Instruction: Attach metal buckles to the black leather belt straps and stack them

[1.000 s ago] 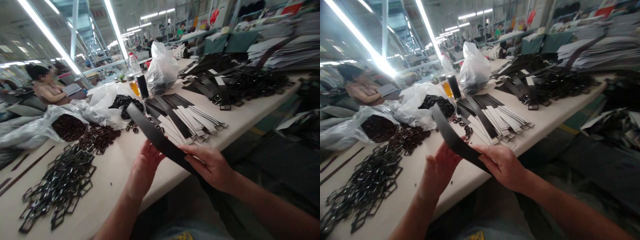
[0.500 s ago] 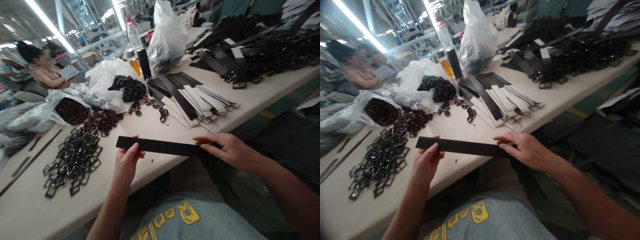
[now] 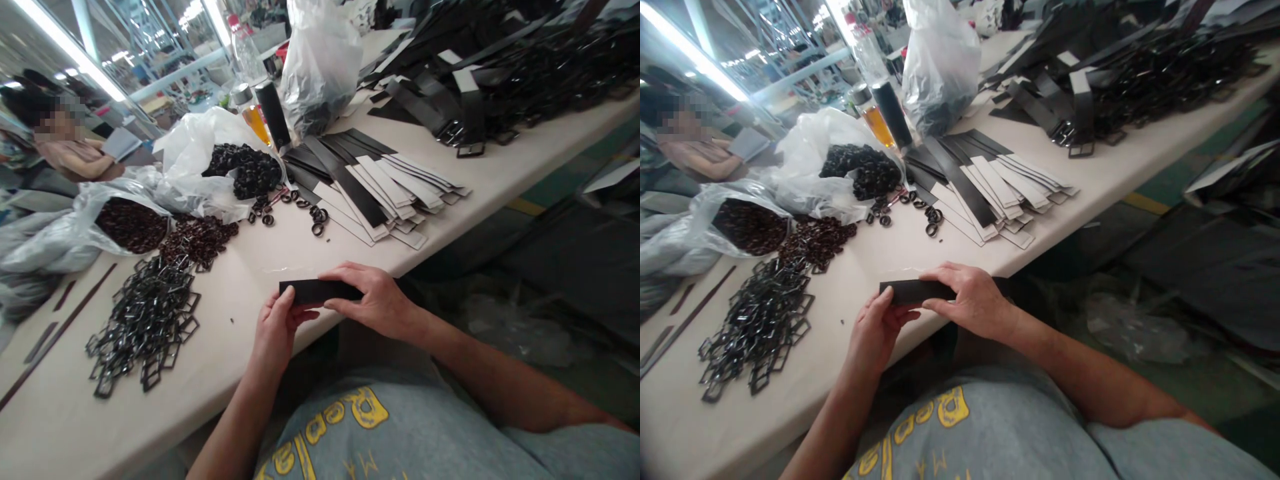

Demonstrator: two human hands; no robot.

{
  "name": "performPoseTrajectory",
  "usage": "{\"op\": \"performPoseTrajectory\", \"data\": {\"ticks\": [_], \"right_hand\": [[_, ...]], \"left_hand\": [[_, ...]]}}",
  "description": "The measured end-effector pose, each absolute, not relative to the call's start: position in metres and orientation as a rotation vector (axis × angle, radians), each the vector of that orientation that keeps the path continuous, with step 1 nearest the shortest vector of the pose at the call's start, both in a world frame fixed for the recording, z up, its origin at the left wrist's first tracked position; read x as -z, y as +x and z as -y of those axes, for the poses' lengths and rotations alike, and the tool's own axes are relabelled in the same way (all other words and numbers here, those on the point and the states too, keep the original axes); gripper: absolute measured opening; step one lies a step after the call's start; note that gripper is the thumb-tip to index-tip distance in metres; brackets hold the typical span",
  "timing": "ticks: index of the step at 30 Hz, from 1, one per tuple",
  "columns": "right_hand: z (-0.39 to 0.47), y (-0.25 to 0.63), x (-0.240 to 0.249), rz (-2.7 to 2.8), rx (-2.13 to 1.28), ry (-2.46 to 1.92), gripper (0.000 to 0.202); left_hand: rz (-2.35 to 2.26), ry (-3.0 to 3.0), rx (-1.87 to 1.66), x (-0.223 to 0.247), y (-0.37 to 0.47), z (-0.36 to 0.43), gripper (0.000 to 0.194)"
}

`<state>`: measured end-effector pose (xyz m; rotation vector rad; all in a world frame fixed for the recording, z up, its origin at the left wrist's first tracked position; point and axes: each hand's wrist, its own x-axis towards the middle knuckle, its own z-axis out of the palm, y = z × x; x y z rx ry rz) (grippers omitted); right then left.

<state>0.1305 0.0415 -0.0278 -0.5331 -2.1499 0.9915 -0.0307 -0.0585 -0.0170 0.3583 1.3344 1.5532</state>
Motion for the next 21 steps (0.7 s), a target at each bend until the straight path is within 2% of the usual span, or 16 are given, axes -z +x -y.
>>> {"op": "performPoseTrajectory", "data": {"ticks": [5, 9, 14, 18, 21], "right_hand": [[-0.039, 0.13, 0.031, 2.093, -0.951, -0.531, 0.03], [-0.036, 0.124, 0.033, 2.084, -1.062, -0.577, 0.029], [-0.036, 0.121, 0.034, 2.124, -1.103, -0.645, 0.015], [-0.038, 0.121, 0.035, 2.1, -0.982, -0.625, 0.003], [-0.04, 0.122, 0.036, 2.157, -0.827, -0.63, 0.004]], "left_hand": [[-1.332, 0.346, -1.511, 0.018, -0.029, 0.058, 0.039], [-1.348, 0.392, -1.504, 0.023, -0.025, 0.057, 0.035], [-1.397, 0.587, -1.427, 0.028, -0.034, 0.06, 0.03], [-1.679, 1.013, -1.386, 0.024, -0.04, 0.058, 0.026], [-1.905, 1.599, -1.35, 0.018, -0.044, 0.054, 0.032]]}}
